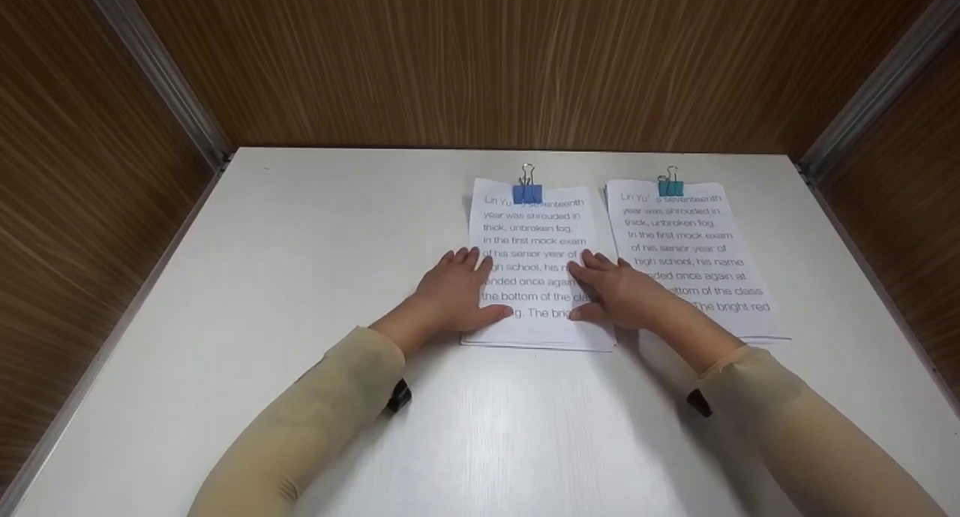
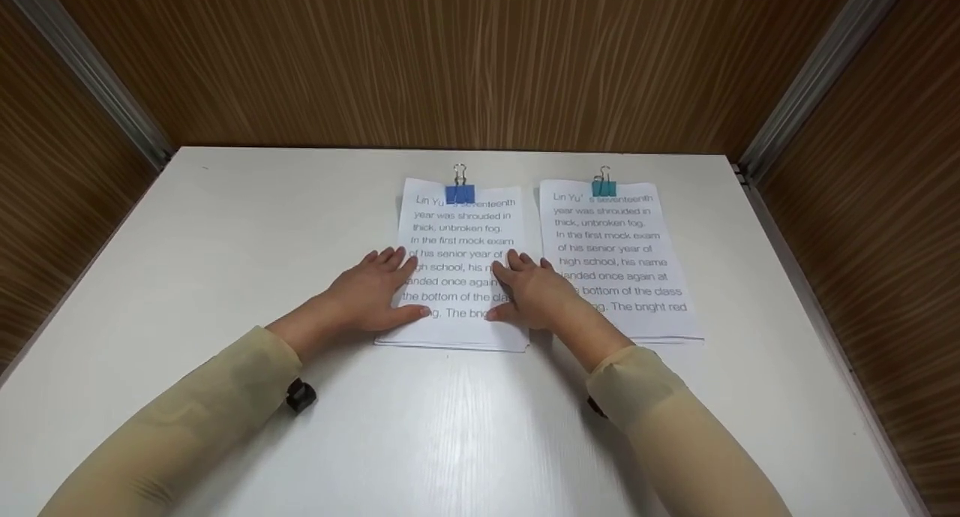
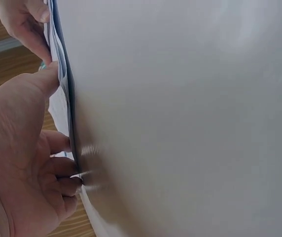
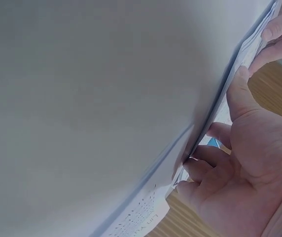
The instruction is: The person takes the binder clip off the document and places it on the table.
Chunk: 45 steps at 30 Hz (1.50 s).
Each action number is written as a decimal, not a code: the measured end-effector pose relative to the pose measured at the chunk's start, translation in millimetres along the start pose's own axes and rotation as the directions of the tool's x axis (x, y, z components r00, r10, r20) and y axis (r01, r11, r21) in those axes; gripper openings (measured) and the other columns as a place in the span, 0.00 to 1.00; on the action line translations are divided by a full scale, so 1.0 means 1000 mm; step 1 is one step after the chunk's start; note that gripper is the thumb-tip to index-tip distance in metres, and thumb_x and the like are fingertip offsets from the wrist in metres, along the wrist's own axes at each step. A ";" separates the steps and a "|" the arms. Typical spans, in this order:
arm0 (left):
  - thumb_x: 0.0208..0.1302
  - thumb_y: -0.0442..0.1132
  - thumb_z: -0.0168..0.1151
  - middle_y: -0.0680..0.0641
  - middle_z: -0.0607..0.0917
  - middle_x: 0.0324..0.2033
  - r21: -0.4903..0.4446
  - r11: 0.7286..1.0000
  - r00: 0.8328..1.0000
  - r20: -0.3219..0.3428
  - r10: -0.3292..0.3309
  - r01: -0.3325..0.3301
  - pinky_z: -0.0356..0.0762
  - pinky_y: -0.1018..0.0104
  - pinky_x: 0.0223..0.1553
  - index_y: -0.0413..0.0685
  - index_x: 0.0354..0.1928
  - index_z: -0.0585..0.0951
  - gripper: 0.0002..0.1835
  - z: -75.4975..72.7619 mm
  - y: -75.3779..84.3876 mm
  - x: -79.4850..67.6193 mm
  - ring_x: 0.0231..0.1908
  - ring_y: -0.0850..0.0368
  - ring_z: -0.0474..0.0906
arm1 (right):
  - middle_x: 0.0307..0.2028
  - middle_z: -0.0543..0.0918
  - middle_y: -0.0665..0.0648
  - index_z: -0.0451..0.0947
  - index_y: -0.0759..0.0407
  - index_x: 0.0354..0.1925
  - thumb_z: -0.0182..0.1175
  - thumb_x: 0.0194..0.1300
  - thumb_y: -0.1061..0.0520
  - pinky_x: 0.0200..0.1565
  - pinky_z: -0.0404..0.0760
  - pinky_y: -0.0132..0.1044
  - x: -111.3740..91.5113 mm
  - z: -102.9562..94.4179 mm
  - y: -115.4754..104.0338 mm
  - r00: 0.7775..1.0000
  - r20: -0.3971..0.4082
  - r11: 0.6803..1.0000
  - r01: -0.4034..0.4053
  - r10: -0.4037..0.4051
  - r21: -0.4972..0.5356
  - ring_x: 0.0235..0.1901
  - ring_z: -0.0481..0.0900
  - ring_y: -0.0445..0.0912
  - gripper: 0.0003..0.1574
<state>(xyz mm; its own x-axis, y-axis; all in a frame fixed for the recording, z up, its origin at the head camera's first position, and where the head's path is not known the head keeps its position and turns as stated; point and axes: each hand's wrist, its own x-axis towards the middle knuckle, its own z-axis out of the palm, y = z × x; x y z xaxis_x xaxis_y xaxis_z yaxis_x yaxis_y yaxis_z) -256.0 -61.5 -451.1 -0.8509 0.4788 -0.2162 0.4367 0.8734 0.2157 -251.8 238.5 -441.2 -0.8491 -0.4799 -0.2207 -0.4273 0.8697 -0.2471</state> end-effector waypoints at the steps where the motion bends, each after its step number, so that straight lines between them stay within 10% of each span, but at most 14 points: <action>1: 0.71 0.73 0.51 0.33 0.55 0.82 0.000 1.000 1.000 0.002 0.002 -0.002 0.42 0.50 0.82 0.40 0.84 0.55 0.54 0.001 0.001 -0.002 0.82 0.38 0.47 | 0.81 0.51 0.71 0.56 0.60 0.83 0.66 0.72 0.35 0.78 0.49 0.63 -0.002 0.001 -0.001 1.000 -0.002 1.000 0.002 -0.002 0.002 0.80 0.50 0.67 0.56; 45: 0.71 0.75 0.52 0.29 0.62 0.78 0.062 0.997 0.998 -0.029 0.049 -0.048 0.48 0.47 0.81 0.35 0.81 0.62 0.55 0.024 0.033 -0.086 0.80 0.36 0.55 | 0.77 0.63 0.72 0.66 0.63 0.79 0.72 0.66 0.35 0.75 0.59 0.67 -0.076 0.036 -0.046 0.990 -0.116 0.996 0.084 -0.087 -0.030 0.76 0.62 0.68 0.56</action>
<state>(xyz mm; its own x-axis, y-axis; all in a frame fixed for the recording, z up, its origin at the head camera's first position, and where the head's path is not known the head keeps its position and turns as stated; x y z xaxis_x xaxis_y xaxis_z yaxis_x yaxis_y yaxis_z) -161.2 -72.0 -448.2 -0.8363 0.5187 -0.1779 0.4940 0.8535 0.1660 -156.8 230.6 -447.4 -0.8391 -0.5368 -0.0878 -0.5060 0.8296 -0.2360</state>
